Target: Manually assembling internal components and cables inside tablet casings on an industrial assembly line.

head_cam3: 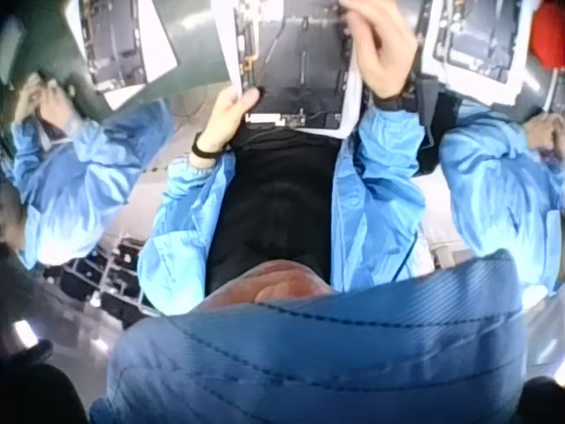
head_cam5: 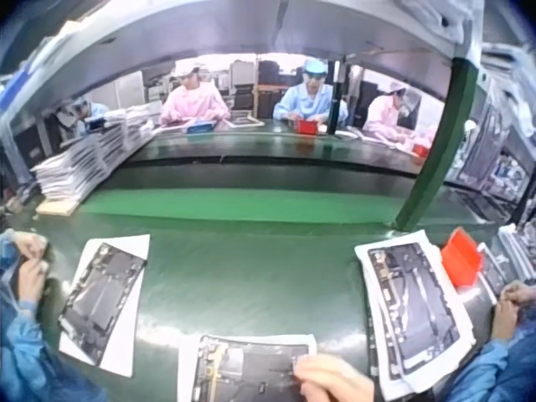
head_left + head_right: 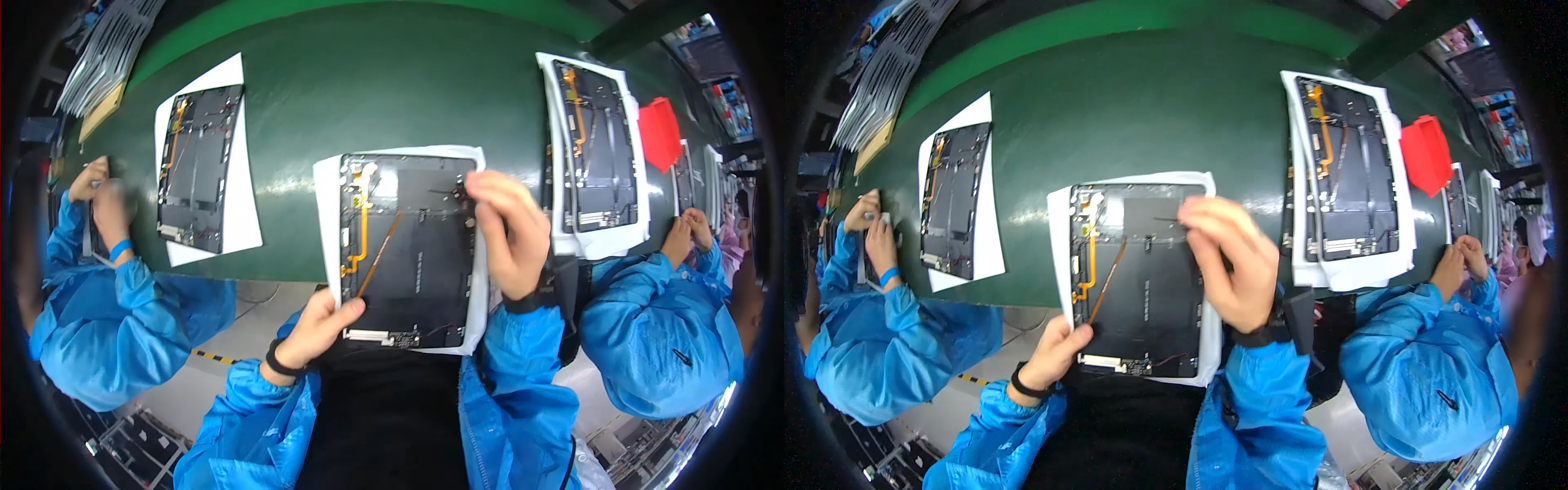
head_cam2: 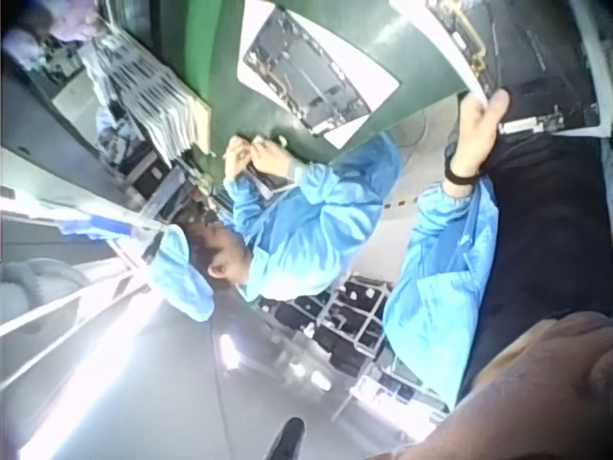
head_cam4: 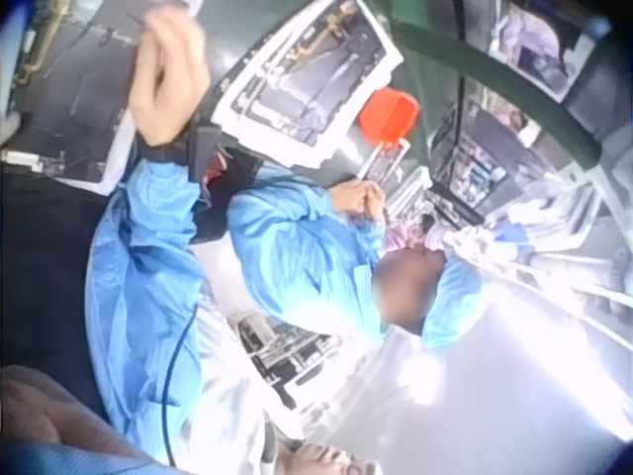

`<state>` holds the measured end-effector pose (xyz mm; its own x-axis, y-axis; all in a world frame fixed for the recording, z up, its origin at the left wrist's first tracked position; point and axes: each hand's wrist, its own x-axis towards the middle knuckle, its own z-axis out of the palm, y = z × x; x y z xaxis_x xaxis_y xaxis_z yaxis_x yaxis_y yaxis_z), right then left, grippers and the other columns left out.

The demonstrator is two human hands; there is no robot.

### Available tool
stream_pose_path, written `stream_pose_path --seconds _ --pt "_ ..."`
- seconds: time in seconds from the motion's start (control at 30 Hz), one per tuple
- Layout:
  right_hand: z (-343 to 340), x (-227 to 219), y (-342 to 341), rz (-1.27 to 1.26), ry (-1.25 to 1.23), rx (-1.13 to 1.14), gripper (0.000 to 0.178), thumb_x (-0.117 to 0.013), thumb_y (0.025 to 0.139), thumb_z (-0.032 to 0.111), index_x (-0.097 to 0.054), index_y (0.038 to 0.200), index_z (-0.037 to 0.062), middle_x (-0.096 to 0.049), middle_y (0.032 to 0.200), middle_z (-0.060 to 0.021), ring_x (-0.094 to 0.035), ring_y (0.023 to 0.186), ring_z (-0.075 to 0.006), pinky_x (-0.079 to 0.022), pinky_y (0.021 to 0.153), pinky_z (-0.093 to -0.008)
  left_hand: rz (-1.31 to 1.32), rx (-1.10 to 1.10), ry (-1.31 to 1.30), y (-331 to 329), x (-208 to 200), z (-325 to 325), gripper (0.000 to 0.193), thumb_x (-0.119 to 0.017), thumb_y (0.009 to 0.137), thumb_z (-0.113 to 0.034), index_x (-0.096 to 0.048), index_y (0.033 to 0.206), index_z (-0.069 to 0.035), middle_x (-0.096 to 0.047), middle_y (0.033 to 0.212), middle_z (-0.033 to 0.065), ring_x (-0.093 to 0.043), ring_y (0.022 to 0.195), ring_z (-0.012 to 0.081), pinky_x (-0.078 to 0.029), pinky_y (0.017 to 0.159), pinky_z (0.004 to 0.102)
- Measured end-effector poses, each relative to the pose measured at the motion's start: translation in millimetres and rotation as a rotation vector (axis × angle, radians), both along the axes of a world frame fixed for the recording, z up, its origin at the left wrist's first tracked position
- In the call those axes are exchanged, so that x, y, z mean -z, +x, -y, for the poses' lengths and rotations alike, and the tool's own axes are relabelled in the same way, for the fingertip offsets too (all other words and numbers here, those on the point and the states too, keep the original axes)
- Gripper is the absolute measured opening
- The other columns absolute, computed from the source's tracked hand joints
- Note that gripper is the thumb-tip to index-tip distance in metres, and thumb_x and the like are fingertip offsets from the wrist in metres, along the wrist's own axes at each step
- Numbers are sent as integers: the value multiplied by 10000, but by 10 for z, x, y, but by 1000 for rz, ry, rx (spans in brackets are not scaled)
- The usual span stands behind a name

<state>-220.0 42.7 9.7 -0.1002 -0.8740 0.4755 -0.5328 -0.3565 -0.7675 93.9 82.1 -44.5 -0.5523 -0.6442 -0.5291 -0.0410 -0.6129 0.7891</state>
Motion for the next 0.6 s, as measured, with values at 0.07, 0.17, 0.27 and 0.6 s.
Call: stream_pose_path --seconds 0.07,0.17,0.27,0.6 --pt "-230 -25 -23 15 13 48 244 -706 865 -134 -739 1087 -39 -751 1133 -180 -739 1070 -331 -574 959 -390 153 13 -148 -37 -127 -52 287 -693 1063 -159 -691 1296 8 -673 1123 -33 -572 1015 73 -498 909 286" --pt "-647 -61 -146 0 67 148 242 -723 835 -132 -754 1053 -31 -762 1093 -173 -749 1025 -319 -589 923 -388 105 -60 -324 26 -499 34 365 -699 1021 -79 -648 1363 41 -716 1287 71 -622 1189 140 -477 1053 330" --pt "-961 -103 -401 -150 81 334 205 -733 850 -128 -758 1029 -31 -761 1067 -185 -753 981 -308 -606 865 -365 164 -256 -321 241 -689 298 505 -709 997 -86 -553 1460 42 -679 1269 59 -607 1151 135 -468 1040 311" --pt "-1200 -216 -1253 -479 277 467 372 -767 787 -84 -773 1148 4 -676 1350 -111 -689 849 -235 -560 801 -326 207 -815 -344 1810 -532 1462 452 -678 1039 -212 -615 1447 -27 -687 1256 38 -665 1143 152 -504 998 284"
